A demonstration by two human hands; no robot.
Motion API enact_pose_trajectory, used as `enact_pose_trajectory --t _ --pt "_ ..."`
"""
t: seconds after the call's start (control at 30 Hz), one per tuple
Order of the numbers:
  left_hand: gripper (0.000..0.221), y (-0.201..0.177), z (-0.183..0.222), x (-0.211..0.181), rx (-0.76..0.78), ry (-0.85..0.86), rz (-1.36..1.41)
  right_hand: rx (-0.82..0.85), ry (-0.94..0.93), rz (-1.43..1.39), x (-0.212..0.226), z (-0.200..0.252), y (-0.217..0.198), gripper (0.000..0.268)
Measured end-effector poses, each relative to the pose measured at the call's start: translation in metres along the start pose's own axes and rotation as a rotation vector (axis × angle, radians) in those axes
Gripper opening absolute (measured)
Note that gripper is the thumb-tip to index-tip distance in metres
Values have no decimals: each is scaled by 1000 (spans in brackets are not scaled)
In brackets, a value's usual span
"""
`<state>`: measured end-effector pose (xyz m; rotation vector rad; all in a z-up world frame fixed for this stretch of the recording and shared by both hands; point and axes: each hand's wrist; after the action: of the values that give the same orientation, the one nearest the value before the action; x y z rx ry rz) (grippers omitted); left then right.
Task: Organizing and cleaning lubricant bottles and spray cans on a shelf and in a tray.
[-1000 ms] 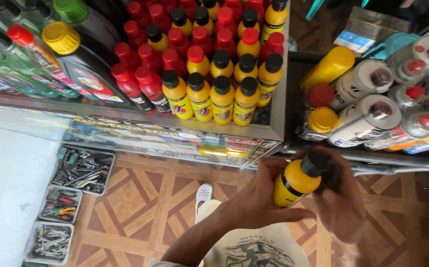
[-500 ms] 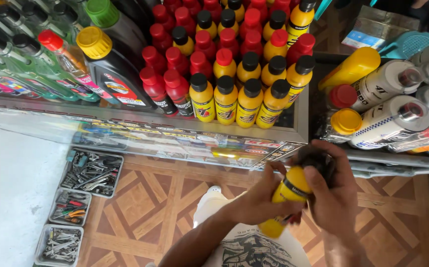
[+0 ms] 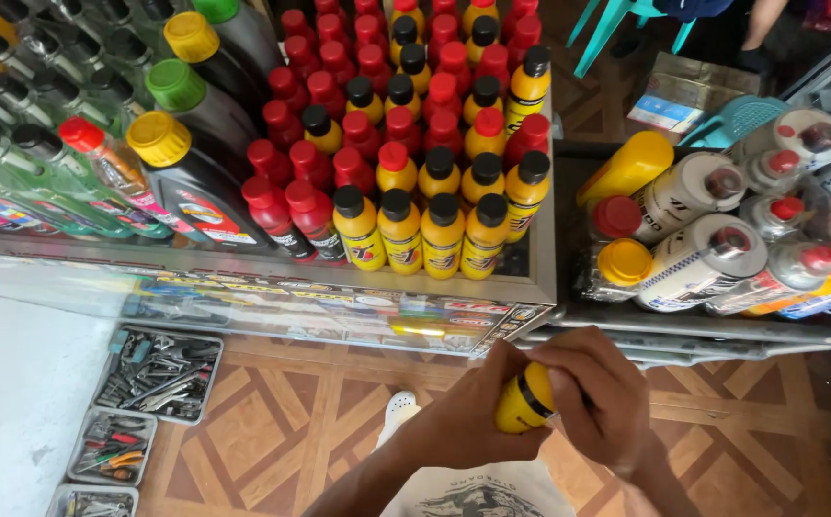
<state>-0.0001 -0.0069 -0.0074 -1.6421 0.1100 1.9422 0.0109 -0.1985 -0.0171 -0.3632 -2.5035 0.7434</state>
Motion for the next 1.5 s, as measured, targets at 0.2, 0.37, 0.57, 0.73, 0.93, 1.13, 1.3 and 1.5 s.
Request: enact_pose_trajectory --t 0.2,0.37,0.57,0.73,0.93,1.13,1.3,1.5 --pt "51 25 -13 19 100 115 358 -305 184 -495 5 27 30 55" --pt "54 33 -12 -4 -1 147 457 -82 440 -580 36 31 14 88" --pt "62 48 -31 -12 -255 337 264 -548 731 -1266 22 82 39 59" --pt "64 42 -44 -30 -77 293 80 -668 1036 -1517 -30 164 32 46" --pt "64 55 -49 -35 107 190 150 -323 886 -1154 -58 168 -30 54" --pt "59 78 -59 -38 26 139 139 -243 542 -730 -65 112 -109 62" --pt "62 81 -70 -51 22 212 136 56 424 -388 -67 21 -142 55" --pt "53 65 -80 -63 128 247 279 343 129 -353 -90 -53 -165 40"
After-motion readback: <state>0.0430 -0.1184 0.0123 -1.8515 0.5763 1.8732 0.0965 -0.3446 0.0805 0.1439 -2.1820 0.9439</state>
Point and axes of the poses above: each hand's wrist, its own z-axis away from the middle knuckle, its own y-axis out of the palm, x = y × z, and after that the axes turned 15 degrees about -y, right-handed
